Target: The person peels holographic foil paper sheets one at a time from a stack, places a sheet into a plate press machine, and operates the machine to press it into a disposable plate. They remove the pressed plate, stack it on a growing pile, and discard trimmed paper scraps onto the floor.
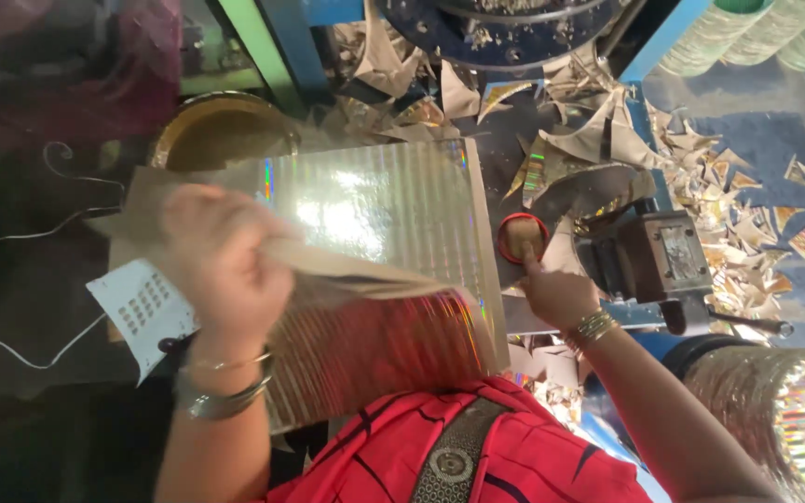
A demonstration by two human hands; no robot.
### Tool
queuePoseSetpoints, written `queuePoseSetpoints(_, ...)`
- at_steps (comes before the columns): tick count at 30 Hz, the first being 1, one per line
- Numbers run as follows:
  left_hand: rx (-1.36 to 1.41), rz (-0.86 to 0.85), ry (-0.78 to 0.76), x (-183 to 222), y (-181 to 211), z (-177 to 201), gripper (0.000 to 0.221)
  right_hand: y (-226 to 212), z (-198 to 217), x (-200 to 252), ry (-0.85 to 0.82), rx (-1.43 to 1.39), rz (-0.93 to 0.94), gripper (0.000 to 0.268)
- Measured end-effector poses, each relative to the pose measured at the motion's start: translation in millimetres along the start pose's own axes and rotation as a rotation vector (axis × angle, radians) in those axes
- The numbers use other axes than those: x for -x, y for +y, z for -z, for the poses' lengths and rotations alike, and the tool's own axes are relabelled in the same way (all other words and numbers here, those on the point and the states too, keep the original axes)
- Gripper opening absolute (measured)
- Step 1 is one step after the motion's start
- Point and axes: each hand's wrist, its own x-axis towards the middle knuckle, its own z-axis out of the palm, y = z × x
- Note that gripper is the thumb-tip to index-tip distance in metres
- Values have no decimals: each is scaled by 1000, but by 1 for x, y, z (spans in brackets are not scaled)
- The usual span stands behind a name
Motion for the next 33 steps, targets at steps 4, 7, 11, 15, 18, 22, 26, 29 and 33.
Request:
queuePoseSetpoints(4,59,-23,64,5,-16,-58,13,9,8,-31,166,-49,-23,34)
queuePoseSetpoints(7,60,-25,77,6,-29,-104,14,-30,88,-28,562,-279,165,22)
queuePoseSetpoints(11,64,7,6,14,-47,-155,11,-64,101,-75,744,-244,338,60)
queuePoseSetpoints(15,83,-1,-19,11,-53,-172,13,-80,99,-72,890,-102,421,44)
queuePoseSetpoints(18,116,-93,13,-5,-46,-162,14,-82,128,-41,791,-435,567,32)
queuePoseSetpoints(22,124,-54,-113,14,-74,-185,15,-63,115,-68,562,-949,417,34)
queuePoseSetpoints(26,232,-23,-58,20,-68,-173,17,-65,94,-98,838,-138,382,51)
queuePoseSetpoints(29,370,204,-87,17,-57,-157,34,-66,89,-86,860,-85,507,23)
queuePoseSetpoints(33,247,-10,-42,11,-51,-145,18,-79,94,-80,914,-250,460,37)
